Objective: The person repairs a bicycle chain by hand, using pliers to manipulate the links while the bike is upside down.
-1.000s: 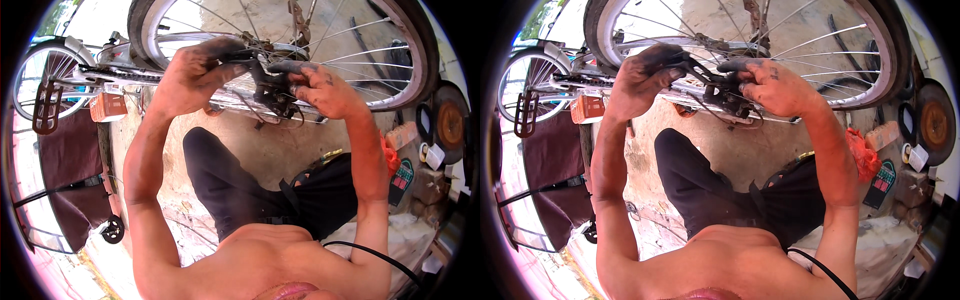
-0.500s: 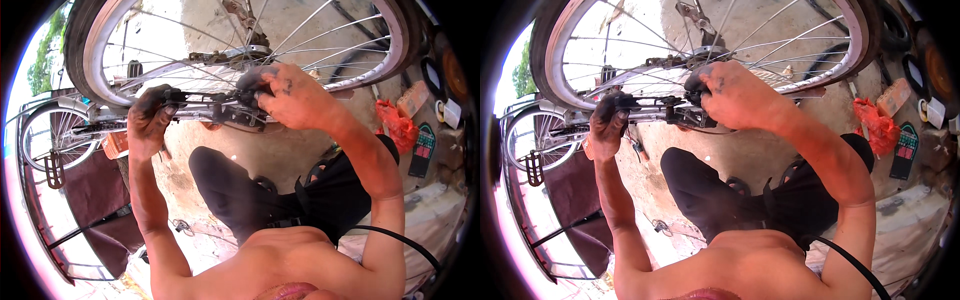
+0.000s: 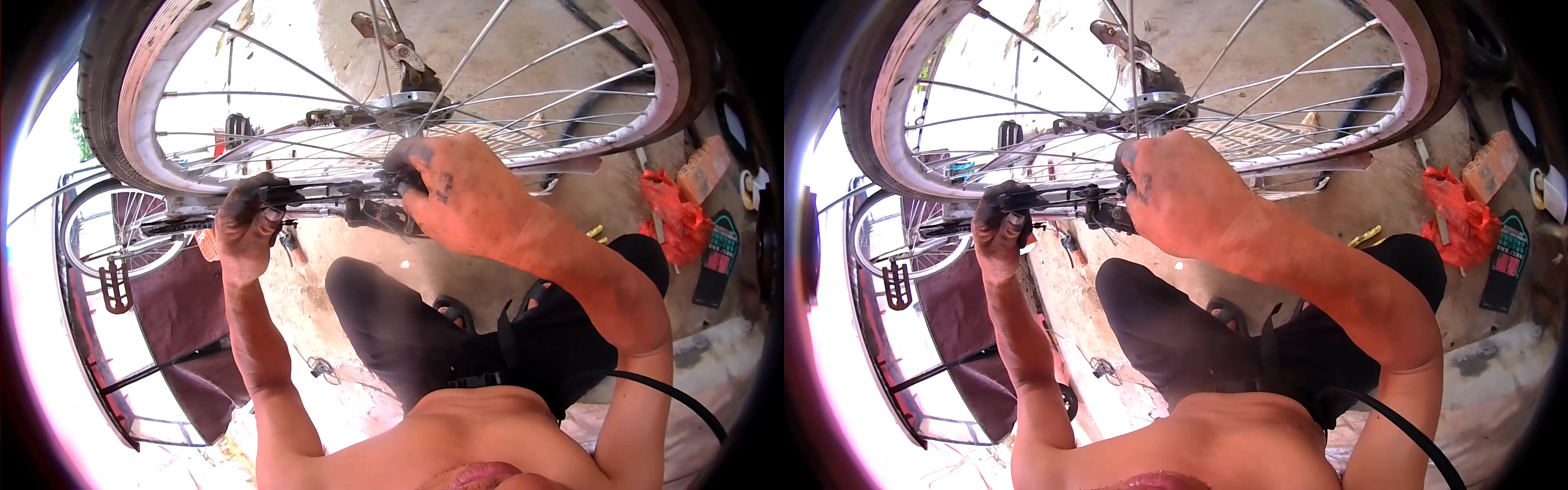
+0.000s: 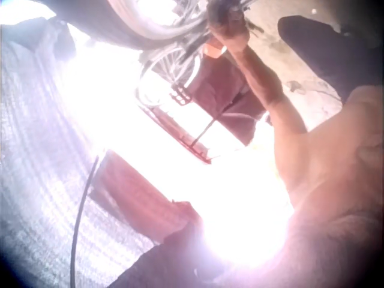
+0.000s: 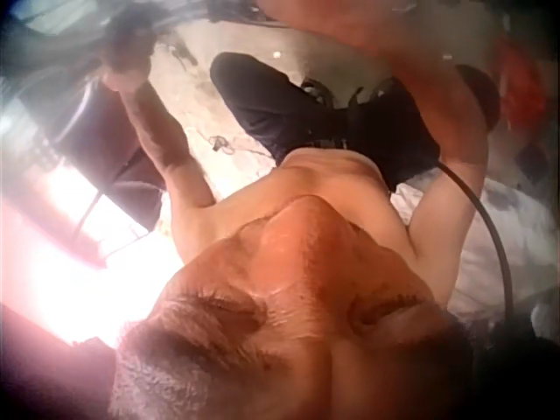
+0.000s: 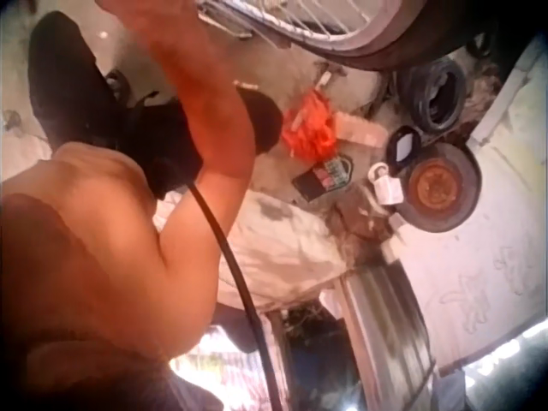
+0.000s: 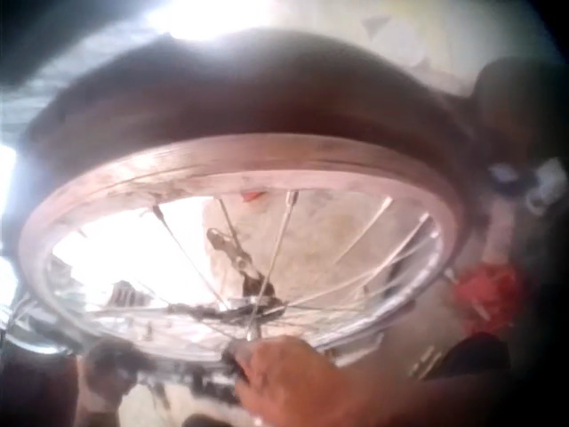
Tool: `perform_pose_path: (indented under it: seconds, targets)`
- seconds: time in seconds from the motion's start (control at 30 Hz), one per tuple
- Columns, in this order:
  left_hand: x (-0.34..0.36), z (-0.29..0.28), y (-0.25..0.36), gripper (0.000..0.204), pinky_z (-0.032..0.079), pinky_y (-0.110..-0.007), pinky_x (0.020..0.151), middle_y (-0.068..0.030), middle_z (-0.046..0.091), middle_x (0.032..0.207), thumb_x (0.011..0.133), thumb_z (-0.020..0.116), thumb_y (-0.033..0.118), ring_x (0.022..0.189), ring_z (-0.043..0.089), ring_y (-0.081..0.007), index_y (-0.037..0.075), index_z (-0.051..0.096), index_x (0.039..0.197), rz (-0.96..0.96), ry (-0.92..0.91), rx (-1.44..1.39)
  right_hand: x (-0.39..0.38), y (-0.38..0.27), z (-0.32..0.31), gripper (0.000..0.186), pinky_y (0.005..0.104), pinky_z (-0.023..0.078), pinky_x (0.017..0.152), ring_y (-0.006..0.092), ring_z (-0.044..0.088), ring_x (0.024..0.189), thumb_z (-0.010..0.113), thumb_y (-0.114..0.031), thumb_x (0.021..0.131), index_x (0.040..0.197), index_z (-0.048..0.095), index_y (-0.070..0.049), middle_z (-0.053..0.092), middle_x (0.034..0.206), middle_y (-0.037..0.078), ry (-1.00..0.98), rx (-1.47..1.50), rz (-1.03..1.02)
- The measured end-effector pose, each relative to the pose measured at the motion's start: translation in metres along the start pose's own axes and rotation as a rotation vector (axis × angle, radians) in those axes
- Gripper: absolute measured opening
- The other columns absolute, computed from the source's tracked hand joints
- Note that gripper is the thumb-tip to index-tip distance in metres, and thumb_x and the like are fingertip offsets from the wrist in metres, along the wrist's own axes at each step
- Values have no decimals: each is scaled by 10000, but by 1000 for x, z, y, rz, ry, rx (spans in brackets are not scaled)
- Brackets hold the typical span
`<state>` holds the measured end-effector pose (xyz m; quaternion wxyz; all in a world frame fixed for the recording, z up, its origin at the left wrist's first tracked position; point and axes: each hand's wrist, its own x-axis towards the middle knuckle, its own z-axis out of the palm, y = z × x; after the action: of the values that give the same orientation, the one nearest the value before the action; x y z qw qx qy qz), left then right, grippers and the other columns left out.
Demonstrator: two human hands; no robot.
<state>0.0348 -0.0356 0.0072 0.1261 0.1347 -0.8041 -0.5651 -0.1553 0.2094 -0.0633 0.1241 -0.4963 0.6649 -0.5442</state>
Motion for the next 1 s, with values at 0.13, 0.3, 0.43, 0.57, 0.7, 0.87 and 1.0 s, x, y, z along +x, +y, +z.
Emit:
perform_pose_path:
  seconds: [0.13,0.3,0.43,0.57,0.7,0.87,1.0]
  targets:
    - [5,6,7,417,518,-265,841,-101,696,1101,911,741,140,969,650,-147,-36,582,1254,37,-30,25,4,-6,3,144,492,536,654,457,648,703,639,-77,763,802,612,59,621,677,270,25,-54,-29]
    - [11,12,13,383,519,-254,814,-100,691,1096,917,715,64,958,630,-124,-52,580,1256,88,-92,-31,8,-6,13,151,508,516,631,463,633,673,638,-81,781,795,593,62,617,665,257,-9,-51,-53]
    - [10,11,14,373,524,-270,861,-105,693,1090,909,706,18,997,645,-142,-71,579,1248,73,-84,17,7,-6,13,138,492,472,570,421,605,634,655,-94,768,808,613,31,590,734,200,-133,-167,-188]
    - [17,16,29,270,532,-268,835,-72,700,1034,912,705,24,957,644,-126,-67,643,1159,97,-125,159,4,-5,13,157,443,485,695,335,613,758,652,-162,829,890,674,-19,621,853,148,-135,-421,-368]
    - [21,19,46,338,533,-265,857,-99,695,1076,894,687,-34,990,655,-142,-80,606,1219,92,-204,370,7,-4,10,220,401,498,812,301,637,913,680,-198,886,1027,700,-30,653,1075,162,-159,-112,-162]
    - [26,27,62,327,546,-277,801,-92,693,1000,904,660,-27,900,663,-139,-29,624,1228,165,-244,473,20,-26,10,363,301,490,947,159,610,1092,644,-171,969,1291,599,-8,642,1234,78,-334,778,395]
    - [39,41,57,302,534,-340,755,-120,684,939,877,695,61,822,655,-197,-1,649,1169,384,-306,424,17,-9,18,313,322,485,976,165,600,1124,624,-148,978,1269,621,-31,643,1219,48,-291,571,112]
